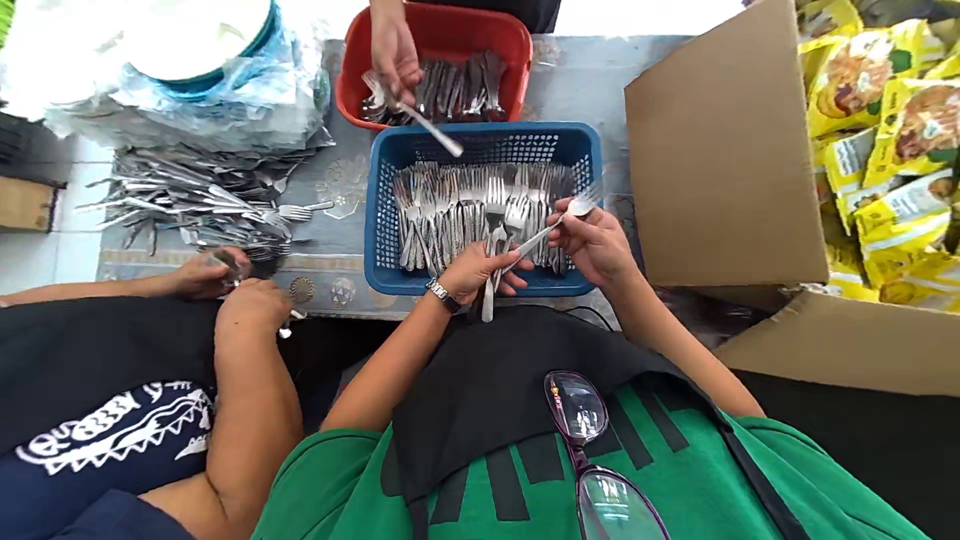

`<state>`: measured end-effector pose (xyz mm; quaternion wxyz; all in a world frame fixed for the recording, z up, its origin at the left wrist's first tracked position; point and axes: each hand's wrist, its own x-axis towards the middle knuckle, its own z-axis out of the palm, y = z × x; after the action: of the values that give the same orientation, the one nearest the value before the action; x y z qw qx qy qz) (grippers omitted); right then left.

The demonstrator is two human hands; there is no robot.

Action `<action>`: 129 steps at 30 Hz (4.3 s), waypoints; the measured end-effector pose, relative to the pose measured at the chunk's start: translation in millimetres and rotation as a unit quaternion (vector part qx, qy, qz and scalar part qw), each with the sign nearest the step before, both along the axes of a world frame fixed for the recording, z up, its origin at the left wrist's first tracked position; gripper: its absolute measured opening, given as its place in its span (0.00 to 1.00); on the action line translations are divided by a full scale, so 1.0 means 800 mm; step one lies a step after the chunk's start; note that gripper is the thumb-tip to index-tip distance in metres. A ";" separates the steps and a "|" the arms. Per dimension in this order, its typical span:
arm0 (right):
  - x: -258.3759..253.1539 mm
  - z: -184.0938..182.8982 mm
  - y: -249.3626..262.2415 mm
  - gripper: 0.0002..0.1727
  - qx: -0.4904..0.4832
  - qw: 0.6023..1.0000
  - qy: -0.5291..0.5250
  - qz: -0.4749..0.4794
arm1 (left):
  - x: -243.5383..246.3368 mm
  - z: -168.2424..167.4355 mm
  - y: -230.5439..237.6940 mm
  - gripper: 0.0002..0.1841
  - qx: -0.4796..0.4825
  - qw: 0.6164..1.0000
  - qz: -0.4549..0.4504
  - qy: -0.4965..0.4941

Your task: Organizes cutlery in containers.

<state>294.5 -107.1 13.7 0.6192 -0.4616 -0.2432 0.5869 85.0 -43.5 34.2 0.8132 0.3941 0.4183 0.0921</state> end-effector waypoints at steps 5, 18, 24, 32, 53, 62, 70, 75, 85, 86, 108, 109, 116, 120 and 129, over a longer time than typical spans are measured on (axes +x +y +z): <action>0.006 0.005 -0.086 0.14 -0.088 0.937 0.076 -0.329 | 0.024 0.008 -0.005 0.08 0.048 0.994 -0.085 0.039; 0.103 -0.091 -0.175 0.17 -0.283 0.771 0.013 -0.570 | 0.026 0.011 -0.014 0.17 0.032 0.998 -0.053 0.031; 0.097 -0.099 -0.177 0.24 -0.313 0.790 -0.041 -0.525 | 0.015 0.009 -0.018 0.16 0.026 0.998 -0.028 0.042; 0.084 -0.076 -0.182 0.22 -0.263 0.811 0.020 -0.521 | 0.011 0.008 -0.017 0.17 0.005 0.999 -0.004 0.037; 0.090 -0.113 -0.190 0.15 -0.322 0.845 -0.106 -0.413 | 0.005 0.001 -0.017 0.22 -0.040 0.999 0.029 -0.012; 0.033 -0.056 -0.148 0.13 -0.184 0.894 -0.312 -0.263 | 0.002 -0.012 -0.005 0.20 -0.126 0.975 0.063 -0.172; -0.029 0.000 -0.003 0.19 -0.091 0.914 -0.392 0.043 | 0.010 -0.014 -0.007 0.13 -0.058 0.982 0.098 -0.150; -0.043 0.005 0.035 0.18 -0.107 0.930 -0.341 0.079 | -0.001 -0.004 -0.008 0.12 -0.013 0.986 0.121 -0.116; -0.049 0.004 0.047 0.06 -0.095 0.983 -0.153 0.040 | -0.011 -0.015 0.000 0.22 -0.030 0.975 0.165 -0.145; -0.042 0.003 0.047 0.08 -0.091 0.984 -0.152 0.019 | -0.011 -0.016 0.002 0.25 -0.039 0.976 0.159 -0.145; 0.027 0.008 0.029 0.28 -0.066 0.959 -0.277 0.010 | 0.029 0.013 0.005 0.16 0.026 0.987 0.157 0.020; 0.029 0.009 0.031 0.21 -0.076 0.957 -0.280 0.003 | 0.029 0.012 0.003 0.16 0.025 0.987 0.159 0.023; 0.054 0.006 0.054 0.12 -0.081 0.909 -0.408 -0.004 | 0.021 0.005 -0.001 0.20 0.018 0.984 0.175 0.016; 0.061 0.015 0.076 0.19 -0.088 0.887 -0.449 0.061 | 0.020 0.002 -0.002 0.21 0.020 0.981 0.192 0.015; 0.019 -0.002 0.126 0.18 -0.239 0.814 -0.477 0.228 | 0.025 -0.019 0.007 0.15 0.059 0.970 0.228 0.058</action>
<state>309.7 -5.9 12.0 0.1436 -0.7484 -0.4583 0.4574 105.0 -38.3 18.6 0.7203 0.3406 0.5373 0.2766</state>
